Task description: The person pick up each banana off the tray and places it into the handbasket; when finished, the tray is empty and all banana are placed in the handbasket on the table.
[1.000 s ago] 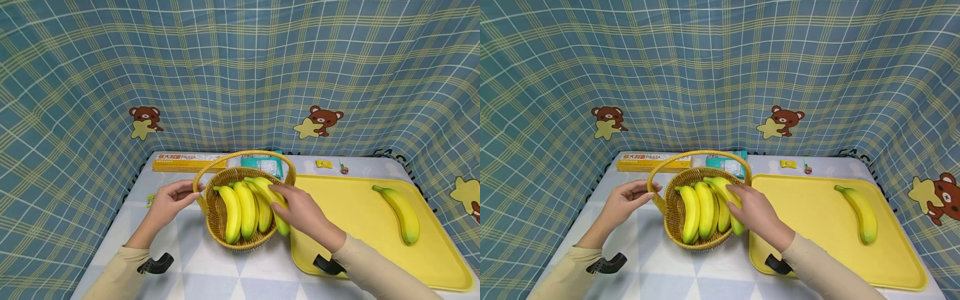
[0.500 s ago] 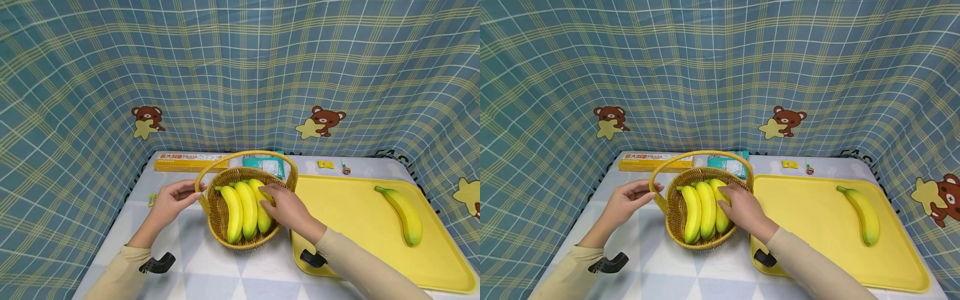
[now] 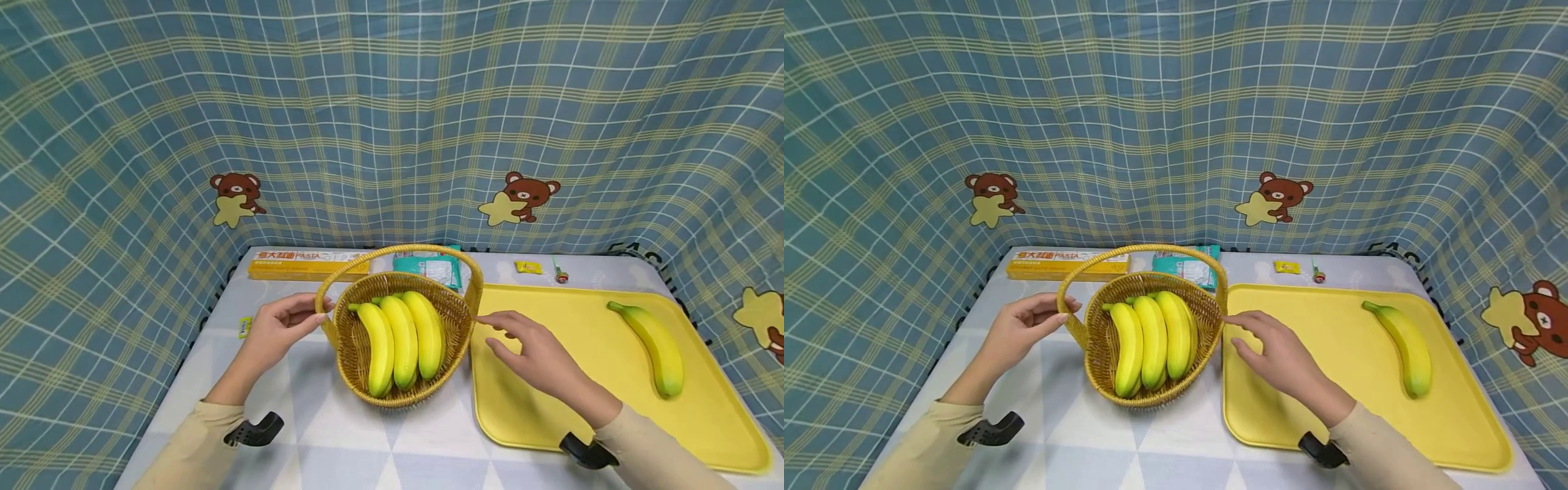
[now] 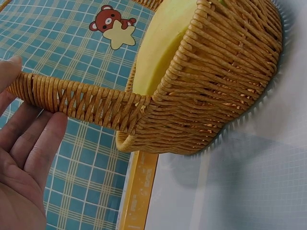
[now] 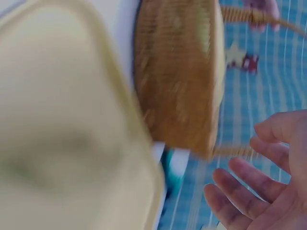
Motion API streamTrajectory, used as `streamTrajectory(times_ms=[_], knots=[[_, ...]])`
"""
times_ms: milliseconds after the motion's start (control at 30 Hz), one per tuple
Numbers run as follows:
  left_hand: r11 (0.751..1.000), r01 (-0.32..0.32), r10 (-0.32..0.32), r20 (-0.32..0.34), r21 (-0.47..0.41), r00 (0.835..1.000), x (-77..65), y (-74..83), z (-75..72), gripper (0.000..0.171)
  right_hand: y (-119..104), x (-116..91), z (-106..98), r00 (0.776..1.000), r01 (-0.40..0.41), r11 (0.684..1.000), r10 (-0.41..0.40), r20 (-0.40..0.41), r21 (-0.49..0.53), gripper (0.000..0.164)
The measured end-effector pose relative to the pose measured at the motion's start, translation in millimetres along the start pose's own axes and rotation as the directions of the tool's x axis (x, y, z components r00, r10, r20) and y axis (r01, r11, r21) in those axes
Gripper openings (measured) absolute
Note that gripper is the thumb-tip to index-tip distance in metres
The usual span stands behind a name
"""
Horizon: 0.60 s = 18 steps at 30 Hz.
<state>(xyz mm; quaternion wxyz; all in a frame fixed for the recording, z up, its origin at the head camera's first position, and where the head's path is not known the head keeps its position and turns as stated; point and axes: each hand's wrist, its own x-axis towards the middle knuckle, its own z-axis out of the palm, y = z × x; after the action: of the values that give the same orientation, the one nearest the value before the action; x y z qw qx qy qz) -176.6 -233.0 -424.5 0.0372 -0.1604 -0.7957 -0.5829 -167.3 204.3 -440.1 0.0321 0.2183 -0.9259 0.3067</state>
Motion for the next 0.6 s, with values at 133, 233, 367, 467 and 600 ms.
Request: streamTrajectory(times_ms=[133,233,367,467,600], knots=[[1.000,-0.003,0.003,0.003,-0.002,1.000,0.4,0.2,-0.6,0.026,33,-14,-20,0.998,-0.063,0.997,0.062,-0.016,-0.047,0.036],[1.000,-0.011,0.011,0.012,-0.001,1.000,0.3,0.1,-1.1,0.027,62,-24,-37,0.994,-0.109,0.991,0.107,-0.033,-0.082,0.041],[1.000,-0.013,0.013,0.019,0.002,1.000,-0.2,0.9,-1.1,0.027,103,-39,-60,0.983,-0.181,0.975,0.175,-0.055,-0.128,0.045],[1.000,-0.010,0.010,0.017,0.001,1.000,-0.3,1.4,-0.9,0.029,132,-50,-76,0.972,-0.233,0.957,0.222,-0.080,-0.172,0.047],[1.000,-0.016,0.016,0.018,-0.002,1.000,0.0,1.6,-0.5,0.028,165,-66,-96,0.951,-0.305,0.931,0.285,-0.120,-0.200,0.047]])
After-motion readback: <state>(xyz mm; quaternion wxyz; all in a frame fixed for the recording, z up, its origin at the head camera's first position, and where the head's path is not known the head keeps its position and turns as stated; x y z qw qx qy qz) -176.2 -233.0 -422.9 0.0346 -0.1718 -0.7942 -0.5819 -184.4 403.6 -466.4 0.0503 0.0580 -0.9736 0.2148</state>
